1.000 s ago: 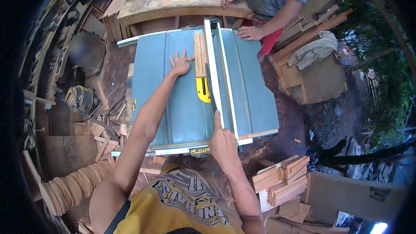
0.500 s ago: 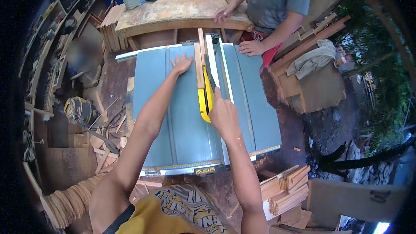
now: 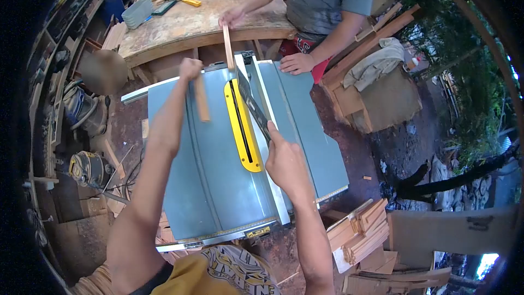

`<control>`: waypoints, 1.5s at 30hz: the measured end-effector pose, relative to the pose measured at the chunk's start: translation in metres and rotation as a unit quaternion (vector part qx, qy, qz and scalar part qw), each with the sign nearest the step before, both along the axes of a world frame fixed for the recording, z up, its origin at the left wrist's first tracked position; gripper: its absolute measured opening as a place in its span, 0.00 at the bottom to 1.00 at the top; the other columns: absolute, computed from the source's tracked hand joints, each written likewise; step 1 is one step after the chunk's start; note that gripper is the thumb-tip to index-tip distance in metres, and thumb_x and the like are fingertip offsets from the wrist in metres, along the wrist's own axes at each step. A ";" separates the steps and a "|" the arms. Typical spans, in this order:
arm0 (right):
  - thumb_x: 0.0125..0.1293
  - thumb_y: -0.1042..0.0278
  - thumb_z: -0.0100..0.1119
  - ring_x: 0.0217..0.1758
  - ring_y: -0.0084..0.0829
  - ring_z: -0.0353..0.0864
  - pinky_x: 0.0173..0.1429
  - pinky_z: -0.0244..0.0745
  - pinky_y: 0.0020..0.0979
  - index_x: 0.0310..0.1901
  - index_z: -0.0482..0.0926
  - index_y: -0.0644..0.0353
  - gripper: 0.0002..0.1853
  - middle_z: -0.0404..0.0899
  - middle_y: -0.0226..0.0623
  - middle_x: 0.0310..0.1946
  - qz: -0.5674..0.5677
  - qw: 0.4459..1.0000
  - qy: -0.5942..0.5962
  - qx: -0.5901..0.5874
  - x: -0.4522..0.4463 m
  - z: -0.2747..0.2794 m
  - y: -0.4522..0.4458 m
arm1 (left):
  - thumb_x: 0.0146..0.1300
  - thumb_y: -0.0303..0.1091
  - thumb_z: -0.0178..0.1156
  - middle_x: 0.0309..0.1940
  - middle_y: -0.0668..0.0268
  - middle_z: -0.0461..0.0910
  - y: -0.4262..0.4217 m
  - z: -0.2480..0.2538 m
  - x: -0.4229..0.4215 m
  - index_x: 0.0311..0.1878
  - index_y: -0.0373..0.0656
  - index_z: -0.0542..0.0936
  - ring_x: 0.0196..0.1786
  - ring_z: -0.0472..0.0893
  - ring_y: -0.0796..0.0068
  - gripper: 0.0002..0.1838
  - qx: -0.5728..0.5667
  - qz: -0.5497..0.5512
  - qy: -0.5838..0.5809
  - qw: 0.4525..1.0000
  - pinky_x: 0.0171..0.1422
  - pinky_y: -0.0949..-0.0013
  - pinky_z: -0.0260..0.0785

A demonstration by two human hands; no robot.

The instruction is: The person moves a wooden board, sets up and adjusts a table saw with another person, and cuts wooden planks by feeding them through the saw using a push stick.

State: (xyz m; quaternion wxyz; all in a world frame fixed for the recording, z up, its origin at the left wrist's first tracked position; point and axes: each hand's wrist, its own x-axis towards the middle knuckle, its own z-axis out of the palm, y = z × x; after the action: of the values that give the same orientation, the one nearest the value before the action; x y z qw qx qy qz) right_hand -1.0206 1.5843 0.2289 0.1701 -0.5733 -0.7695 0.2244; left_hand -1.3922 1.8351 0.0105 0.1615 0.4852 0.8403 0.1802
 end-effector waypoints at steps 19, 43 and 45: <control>0.64 0.65 0.60 0.28 0.32 0.83 0.35 0.75 0.30 0.45 0.76 0.65 0.13 0.81 0.45 0.28 -0.053 0.965 0.236 -0.098 0.056 -0.070 -0.244 | 0.69 0.45 0.47 0.36 0.62 0.74 -0.519 0.088 0.105 0.58 0.49 0.70 0.28 0.75 0.74 0.18 0.371 0.342 -0.603 0.618 0.29 0.71 0.74; 0.61 0.70 0.63 0.23 0.28 0.69 0.32 0.68 0.31 0.34 0.69 0.63 0.11 0.71 0.39 0.20 -0.189 0.945 0.266 0.017 0.156 -0.128 -0.318 | 0.61 0.33 0.61 0.30 0.62 0.82 -0.488 0.028 0.376 0.68 0.32 0.60 0.35 0.81 0.74 0.35 0.118 0.007 -0.338 0.934 0.43 0.70 0.73; 0.62 0.70 0.62 0.23 0.28 0.70 0.33 0.69 0.31 0.35 0.69 0.63 0.11 0.72 0.39 0.21 -0.196 0.944 0.264 0.018 0.169 -0.131 -0.325 | 0.60 0.34 0.62 0.28 0.59 0.81 -0.481 0.019 0.381 0.69 0.32 0.59 0.33 0.81 0.67 0.36 0.088 -0.024 -0.309 0.947 0.44 0.66 0.73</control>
State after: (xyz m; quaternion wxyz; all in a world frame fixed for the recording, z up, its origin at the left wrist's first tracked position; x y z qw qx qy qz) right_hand -0.8513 1.2591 0.0982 0.4176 -0.6301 -0.5732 0.3163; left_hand -1.0109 1.3544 0.0295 0.3745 0.4382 0.7180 0.3902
